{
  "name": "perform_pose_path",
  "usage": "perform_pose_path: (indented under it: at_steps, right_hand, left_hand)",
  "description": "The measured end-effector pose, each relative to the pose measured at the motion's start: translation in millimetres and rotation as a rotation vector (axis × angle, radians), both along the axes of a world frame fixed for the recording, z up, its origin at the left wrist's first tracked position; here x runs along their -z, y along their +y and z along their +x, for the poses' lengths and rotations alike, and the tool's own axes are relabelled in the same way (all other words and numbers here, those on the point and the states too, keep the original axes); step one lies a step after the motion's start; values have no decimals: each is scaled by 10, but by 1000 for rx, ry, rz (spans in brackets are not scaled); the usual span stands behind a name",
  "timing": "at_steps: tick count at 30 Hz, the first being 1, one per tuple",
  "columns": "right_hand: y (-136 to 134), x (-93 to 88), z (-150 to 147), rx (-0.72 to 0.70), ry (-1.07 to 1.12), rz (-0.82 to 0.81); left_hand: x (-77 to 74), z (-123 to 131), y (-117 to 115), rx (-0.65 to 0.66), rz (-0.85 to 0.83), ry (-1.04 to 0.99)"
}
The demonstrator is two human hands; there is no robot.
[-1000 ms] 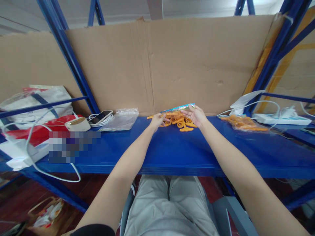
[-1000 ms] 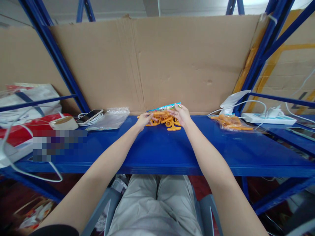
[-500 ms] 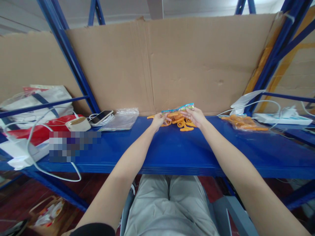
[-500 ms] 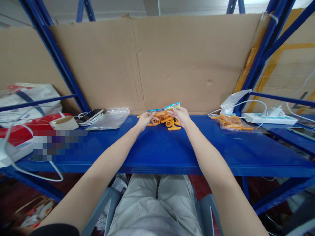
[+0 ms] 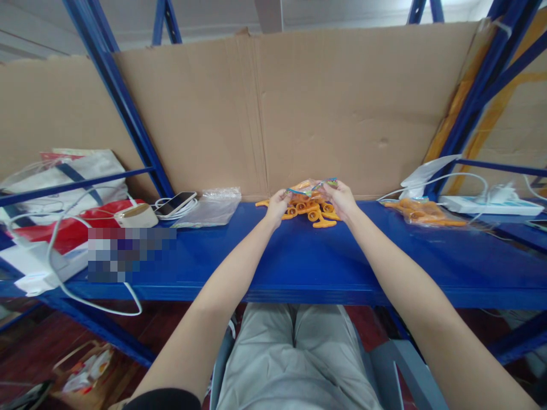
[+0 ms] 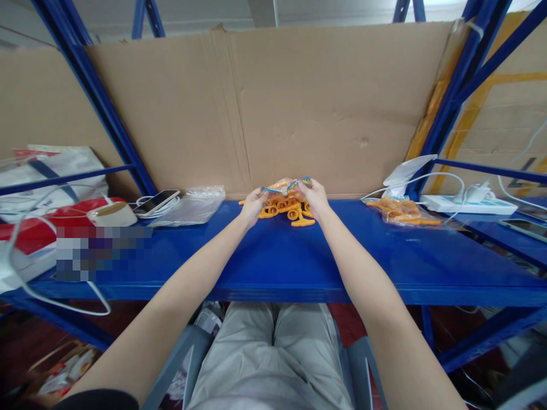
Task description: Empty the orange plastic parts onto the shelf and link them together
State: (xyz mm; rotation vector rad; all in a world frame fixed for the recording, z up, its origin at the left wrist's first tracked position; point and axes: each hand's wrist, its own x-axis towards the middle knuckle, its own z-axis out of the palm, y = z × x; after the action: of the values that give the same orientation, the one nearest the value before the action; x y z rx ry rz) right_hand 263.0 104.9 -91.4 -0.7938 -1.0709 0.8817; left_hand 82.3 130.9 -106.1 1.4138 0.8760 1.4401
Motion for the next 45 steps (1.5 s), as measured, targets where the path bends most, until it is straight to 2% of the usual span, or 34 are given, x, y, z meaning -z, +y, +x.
perform_pose_path:
  at_steps: [5, 11, 15, 20, 24, 29, 33, 39, 45]
  right_hand:
    - [-41, -14, 37, -48, 38, -69]
    - [-67, 0, 25, -116, 42, -100]
    - [-44, 24, 23, -138, -4, -122]
    - [41, 47, 39, 22, -6, -91]
    - [100, 43, 28, 91, -25, -26]
    - [61, 10, 0, 61, -35, 14]
    - [-40, -23, 15, -38, -26, -53]
    - [-67, -6, 10, -53, -35, -87]
    - [-22, 18, 6, 8, -137, -55]
  left_hand:
    - [23, -30, -39, 93, -91, 9]
    - [102, -21, -73, 58, -223, 107]
    - [111, -9, -47, 38, -166, 97]
    - [66, 15, -43, 36, -109, 91]
    - [43, 30, -37, 6, -3, 80]
    - [32, 4, -22, -34, 132, 40]
    - [23, -11, -50, 6, 22, 68]
    - [63, 6, -97, 25, -193, 149]
    - [52, 4, -47, -15, -141, 100]
